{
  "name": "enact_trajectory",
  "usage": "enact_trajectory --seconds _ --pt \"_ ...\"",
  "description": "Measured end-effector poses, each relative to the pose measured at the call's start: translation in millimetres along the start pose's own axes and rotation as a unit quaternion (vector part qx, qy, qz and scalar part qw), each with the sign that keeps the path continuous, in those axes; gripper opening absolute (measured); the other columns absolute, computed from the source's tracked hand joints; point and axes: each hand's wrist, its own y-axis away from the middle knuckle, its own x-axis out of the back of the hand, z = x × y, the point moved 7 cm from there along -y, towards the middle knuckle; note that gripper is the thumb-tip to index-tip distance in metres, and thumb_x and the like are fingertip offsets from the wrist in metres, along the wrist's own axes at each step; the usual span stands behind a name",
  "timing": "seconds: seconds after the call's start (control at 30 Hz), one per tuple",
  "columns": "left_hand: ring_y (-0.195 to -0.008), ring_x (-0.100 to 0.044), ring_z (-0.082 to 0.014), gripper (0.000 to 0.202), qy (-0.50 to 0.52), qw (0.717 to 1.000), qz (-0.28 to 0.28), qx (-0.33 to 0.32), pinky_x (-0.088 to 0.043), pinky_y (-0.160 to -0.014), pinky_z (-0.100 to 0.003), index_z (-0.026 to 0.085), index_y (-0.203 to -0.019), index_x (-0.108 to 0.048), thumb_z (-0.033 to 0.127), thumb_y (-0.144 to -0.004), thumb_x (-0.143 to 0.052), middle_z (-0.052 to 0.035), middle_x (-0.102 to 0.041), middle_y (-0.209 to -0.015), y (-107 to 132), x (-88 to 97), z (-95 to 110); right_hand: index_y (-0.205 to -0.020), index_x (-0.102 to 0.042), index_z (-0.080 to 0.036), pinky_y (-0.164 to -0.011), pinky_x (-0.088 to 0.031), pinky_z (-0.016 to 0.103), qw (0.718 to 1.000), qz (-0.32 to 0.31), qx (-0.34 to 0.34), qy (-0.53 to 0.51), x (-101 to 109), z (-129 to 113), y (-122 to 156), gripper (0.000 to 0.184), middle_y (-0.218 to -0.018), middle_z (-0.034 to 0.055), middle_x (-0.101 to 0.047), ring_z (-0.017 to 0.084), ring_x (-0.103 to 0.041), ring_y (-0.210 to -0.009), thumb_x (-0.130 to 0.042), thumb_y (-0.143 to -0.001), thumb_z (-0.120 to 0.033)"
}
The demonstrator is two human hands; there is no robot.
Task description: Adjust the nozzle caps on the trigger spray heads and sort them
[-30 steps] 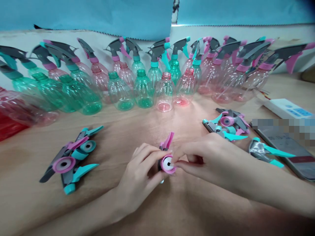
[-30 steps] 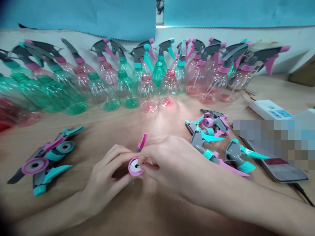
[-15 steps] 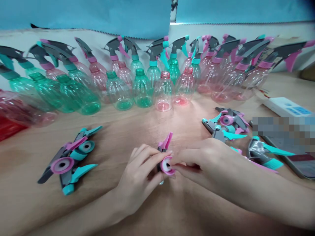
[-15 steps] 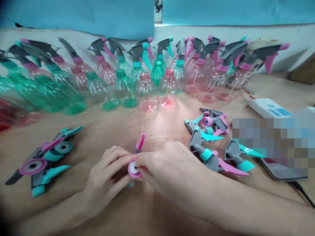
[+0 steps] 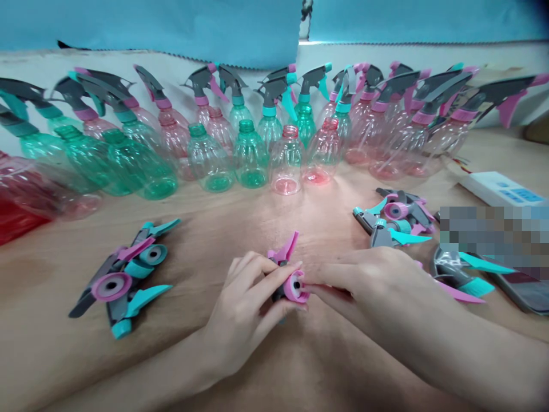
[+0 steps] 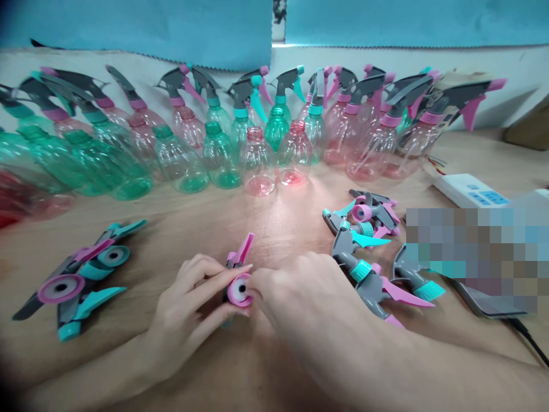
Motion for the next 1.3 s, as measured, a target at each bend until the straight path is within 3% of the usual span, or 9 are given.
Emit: enact_trajectory --seconds 0.2,0.37,0.57,0.77,0.93,1.17,1.3 --pt "-0.082 -0.051 -0.0191 0.031 0.005 1.000 0.001 0.006 -0.042 -0.072 -0.034 0.021 -0.118 -0.057 0.030 -0.089 -0.058 -0.0037 -0.058 -0.087 -1 0.4 0 -0.081 -0.069 -0.019 -0.053 -0.034 0.024 0.999 0.027 -0.045 0.002 2 5 1 0.021 -0.061 0.0009 -0.065 0.012 -0.054 -0.052 -0.050 -0.085 -0.014" --pt "-0.083 -0.050 -0.0185 0.030 0.032 0.999 -0.004 -0.002 -0.045 -0.075 -0.033 0.020 -0.121 -0.055 0.028 -0.091 -0.055 -0.0043 -0.057 -0.088 -2 0.6 1 -0.073 -0.067 -0.019 -0.053 -0.034 0.022 0.996 -0.002 -0.028 -0.088 4 5 -5 0.021 -0.064 -0.0013 -0.065 0.009 -0.051 -0.053 -0.051 -0.086 -0.014" --pt "-0.084 -0.049 -0.0180 0.034 0.050 0.998 -0.016 -0.015 -0.047 -0.074 -0.031 0.018 -0.122 -0.055 0.025 -0.089 -0.058 -0.0049 -0.057 -0.090 -1 -0.4 1 -0.081 -0.068 -0.020 -0.057 -0.035 0.019 0.990 0.004 -0.006 -0.144 7 5 -9 0.016 -0.071 -0.0041 -0.067 0.007 -0.051 -0.057 -0.054 -0.085 -0.011" --pt "-0.085 -0.051 -0.0188 0.031 0.059 0.998 -0.027 -0.021 -0.048 -0.073 -0.033 0.020 -0.122 -0.057 0.031 -0.093 -0.050 -0.0066 -0.058 -0.092 -2 -2.5 3 -0.086 -0.068 -0.019 -0.059 -0.037 0.024 0.995 -0.015 0.055 -0.083 8 -6 -6 0.021 -0.079 0.0019 -0.069 0.012 -0.058 -0.065 -0.049 -0.088 -0.012" --pt "-0.086 -0.052 -0.0188 0.030 0.067 0.997 -0.026 -0.011 -0.049 -0.073 -0.032 0.020 -0.119 -0.059 0.032 -0.093 -0.050 -0.0065 -0.059 -0.092 -3 -2.3 1 -0.090 -0.068 -0.020 -0.057 -0.038 0.024 0.997 -0.025 0.061 -0.050 11 -6 -5 0.021 -0.074 0.0016 -0.067 0.012 -0.058 -0.062 -0.049 -0.088 -0.013" --pt "-0.089 -0.052 -0.0201 0.029 0.073 0.997 -0.026 -0.008 -0.050 -0.075 -0.033 0.019 -0.118 -0.059 0.028 -0.091 -0.054 -0.0079 -0.061 -0.096 -4 -1.5 1 -0.081 -0.066 -0.019 -0.052 -0.034 0.024 0.999 -0.018 0.040 -0.002 8 0 -4 0.019 -0.066 -0.0006 -0.064 0.011 -0.054 -0.055 -0.049 -0.086 -0.012" --pt "-0.093 -0.053 -0.0210 0.027 0.072 0.997 -0.025 -0.013 -0.050 -0.079 -0.034 0.018 -0.115 -0.061 0.027 -0.089 -0.058 -0.0085 -0.064 -0.100 -2 0.4 7 -0.080 -0.063 -0.018 -0.053 -0.034 0.024 0.998 -0.036 0.043 0.014 5 -8 0 0.018 -0.067 -0.0003 -0.063 0.012 -0.056 -0.057 -0.048 -0.088 -0.014"
